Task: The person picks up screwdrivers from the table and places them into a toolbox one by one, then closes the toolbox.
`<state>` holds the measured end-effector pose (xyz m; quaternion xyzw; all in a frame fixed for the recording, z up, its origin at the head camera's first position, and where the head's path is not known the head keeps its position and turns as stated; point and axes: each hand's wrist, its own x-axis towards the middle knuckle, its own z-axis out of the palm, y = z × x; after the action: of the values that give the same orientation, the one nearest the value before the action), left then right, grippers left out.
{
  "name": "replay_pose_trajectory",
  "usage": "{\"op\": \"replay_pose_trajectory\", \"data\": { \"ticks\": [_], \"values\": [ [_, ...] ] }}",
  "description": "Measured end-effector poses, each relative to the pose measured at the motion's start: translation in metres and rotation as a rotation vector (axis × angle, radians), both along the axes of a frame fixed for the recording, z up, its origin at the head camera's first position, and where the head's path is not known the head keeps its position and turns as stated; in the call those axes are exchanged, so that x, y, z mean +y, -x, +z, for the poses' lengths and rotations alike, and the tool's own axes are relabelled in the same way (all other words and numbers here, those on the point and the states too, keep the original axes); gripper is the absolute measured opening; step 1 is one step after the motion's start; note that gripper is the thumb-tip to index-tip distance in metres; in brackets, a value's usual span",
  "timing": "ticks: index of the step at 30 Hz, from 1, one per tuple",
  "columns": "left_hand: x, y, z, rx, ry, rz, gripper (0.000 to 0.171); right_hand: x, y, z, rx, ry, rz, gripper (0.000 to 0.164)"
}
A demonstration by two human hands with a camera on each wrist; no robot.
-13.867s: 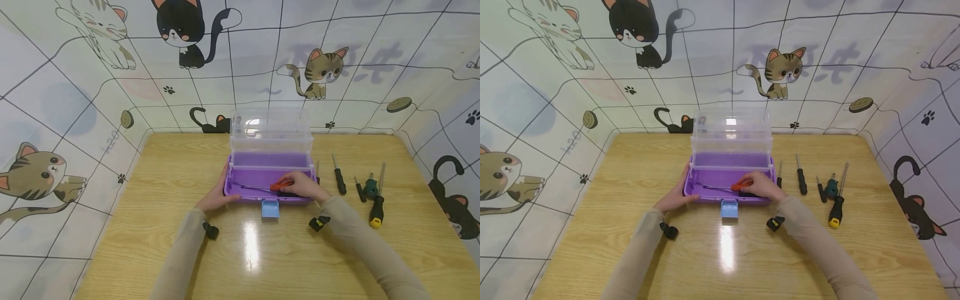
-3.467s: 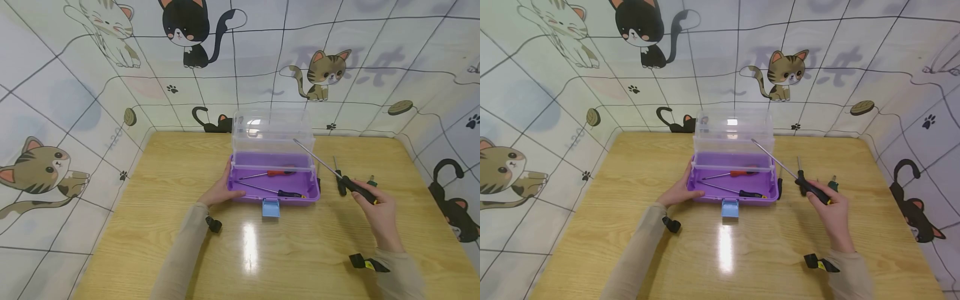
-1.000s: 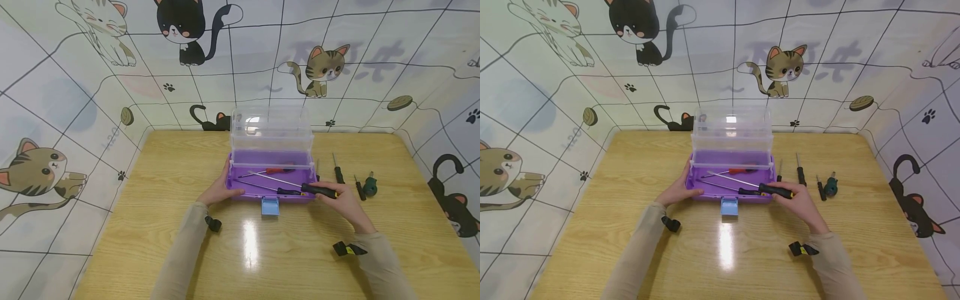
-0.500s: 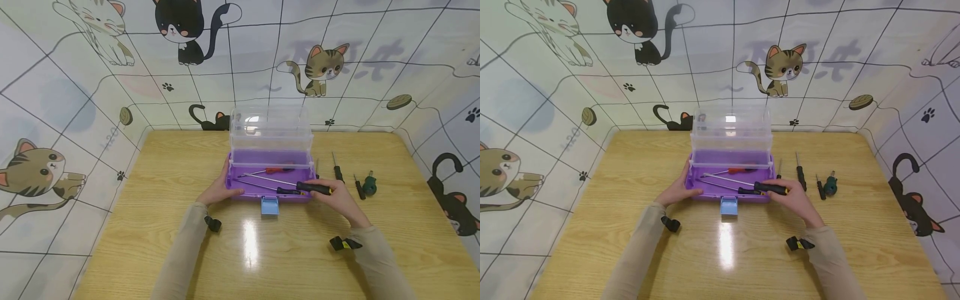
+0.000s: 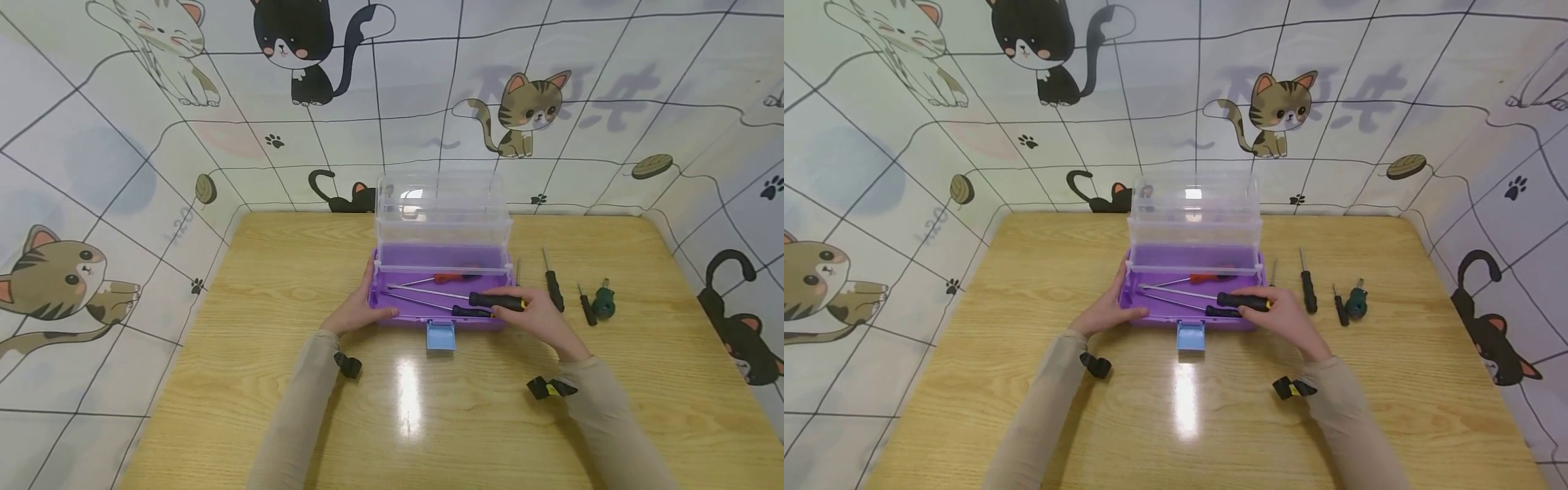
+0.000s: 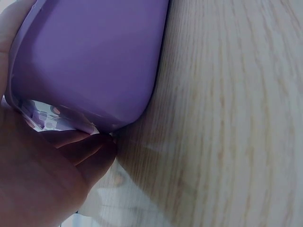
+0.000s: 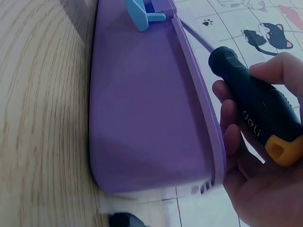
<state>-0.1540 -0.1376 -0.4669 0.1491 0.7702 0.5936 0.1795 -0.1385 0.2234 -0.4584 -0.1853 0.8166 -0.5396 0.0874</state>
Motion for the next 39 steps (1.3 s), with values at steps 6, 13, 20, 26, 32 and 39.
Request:
{"op": "replay_pose_trajectory", "data": {
  "ticks": [6,13,20,26,32,39],
  "values": [
    [0.000,-0.001,0.004,0.033,0.037,-0.013,0.121,-0.014,0.007,-0.004,0.070,-0.090,-0.010,0.029],
    [-0.001,0.004,-0.013,0.049,0.031,-0.005,0.122,-0.022,0.009,-0.004,0.093,-0.119,-0.004,0.026],
    [-0.003,0.011,-0.036,0.051,0.034,0.025,0.123,-0.021,0.010,-0.004,0.098,-0.150,0.025,0.026],
    [-0.002,0.010,-0.030,0.062,0.015,0.013,0.123,-0.022,0.013,-0.001,0.075,-0.249,0.050,0.029],
    [-0.001,0.006,-0.014,0.029,-0.021,-0.007,0.123,-0.024,0.014,0.000,0.076,-0.272,0.053,0.028],
    [-0.001,0.009,-0.028,0.054,-0.006,0.010,0.123,-0.024,0.016,-0.002,0.091,-0.264,0.029,0.026]
  ]
}}
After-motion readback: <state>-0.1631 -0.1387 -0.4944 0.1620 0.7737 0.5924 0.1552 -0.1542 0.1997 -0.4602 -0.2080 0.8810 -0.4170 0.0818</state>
